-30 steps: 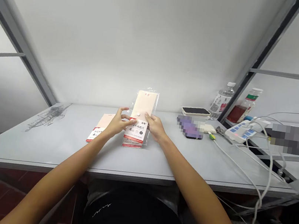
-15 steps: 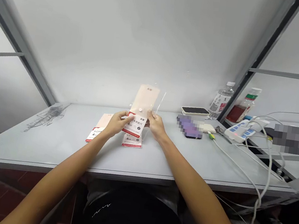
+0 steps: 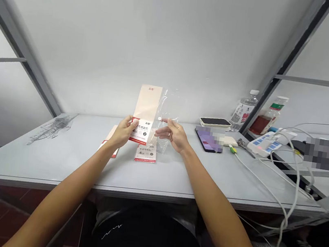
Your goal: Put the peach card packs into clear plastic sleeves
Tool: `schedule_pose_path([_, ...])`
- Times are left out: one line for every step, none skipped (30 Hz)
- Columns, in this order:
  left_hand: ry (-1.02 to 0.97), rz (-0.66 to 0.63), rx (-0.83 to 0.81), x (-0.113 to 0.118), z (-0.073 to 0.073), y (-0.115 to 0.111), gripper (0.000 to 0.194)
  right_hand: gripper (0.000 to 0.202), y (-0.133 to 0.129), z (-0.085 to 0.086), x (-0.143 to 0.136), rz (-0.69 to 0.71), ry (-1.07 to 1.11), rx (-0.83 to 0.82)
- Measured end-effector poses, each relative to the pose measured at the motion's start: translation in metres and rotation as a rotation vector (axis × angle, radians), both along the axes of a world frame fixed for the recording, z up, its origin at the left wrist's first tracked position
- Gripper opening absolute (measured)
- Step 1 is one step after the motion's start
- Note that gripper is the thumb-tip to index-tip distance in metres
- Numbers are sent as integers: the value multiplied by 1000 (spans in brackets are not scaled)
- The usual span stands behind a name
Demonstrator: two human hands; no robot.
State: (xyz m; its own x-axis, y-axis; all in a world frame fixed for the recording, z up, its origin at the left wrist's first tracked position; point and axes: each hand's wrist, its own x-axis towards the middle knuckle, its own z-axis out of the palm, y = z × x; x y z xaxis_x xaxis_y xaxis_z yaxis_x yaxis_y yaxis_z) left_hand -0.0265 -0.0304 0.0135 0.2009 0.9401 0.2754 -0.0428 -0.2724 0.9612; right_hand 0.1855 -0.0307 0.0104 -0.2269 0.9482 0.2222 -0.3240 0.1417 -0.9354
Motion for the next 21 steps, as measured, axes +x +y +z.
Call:
schedule_pose_path([-8,-16,-4,0,0,0,36,32,0,0,0,1,6,-5])
schedule_pose_path([-20,-34,-8,0,1,0,36,31,0,0,0,0,12,-8])
schedule_pose_path([-32,-52,-13,0,1,-1,37,32,0,0,1,0,16,-8])
schedule_pose_path([-44,-67,-17,1,1,-1,37,32,0,0,1,1,18,-9])
schedule_pose_path([-53,-76,-20,1,2,-1,37,33,-1,1,1,2,16,-10])
schedule_pose_path([-60,-82,-20,1,2,-1,37,33,-1,1,1,3,11,-14])
schedule_pose_path([-67,-83,-17,2,2,-1,37,34,-1,2,1,6,2,-21])
schedule_pose_path([-74,-83,-12,2,2,-2,36,35,-1,2,1,6,-6,-28])
schedule_pose_path([-79,-81,-7,2,3,-2,36,35,-2,2,1,6,-13,-35])
schedule_pose_path([-83,-77,-2,3,3,-3,35,35,-2,2,1,5,-17,-41])
schedule_pose_path([-87,-71,1,3,3,-3,35,35,-2,3,1,6,-20,-44])
schedule_pose_path([-90,-63,0,4,3,-4,35,34,-3,3,1,1,-21,-47])
schedule_pose_path([-96,-54,-1,4,4,-4,35,33,-3,3,0,-6,-20,-49])
schedule_pose_path([-103,-45,-1,5,4,-4,35,31,-4,4,0,-16,-19,-51])
schedule_pose_path([-108,-40,-2,5,3,-4,35,29,-4,4,-1,-25,-20,-55])
schedule_pose_path([-110,-36,-3,6,3,-4,35,28,-5,4,-1,-32,-20,-61])
schedule_pose_path([-106,-32,-3,6,2,-4,36,27,-5,4,-2,-33,-20,-65])
schedule_pose_path([-98,-27,2,7,0,-3,36,27,-5,3,-3,-26,-21,-66])
schedule_pose_path([-89,-18,14,7,-1,-3,36,28,-5,3,-3,-12,-22,-63])
schedule_pose_path([-84,-3,31,8,-2,-2,36,29,-4,2,-3,1,-22,-56])
schedule_pose_path([-83,19,52,8,-3,-1,35,30,-4,1,-4,14,-22,-48])
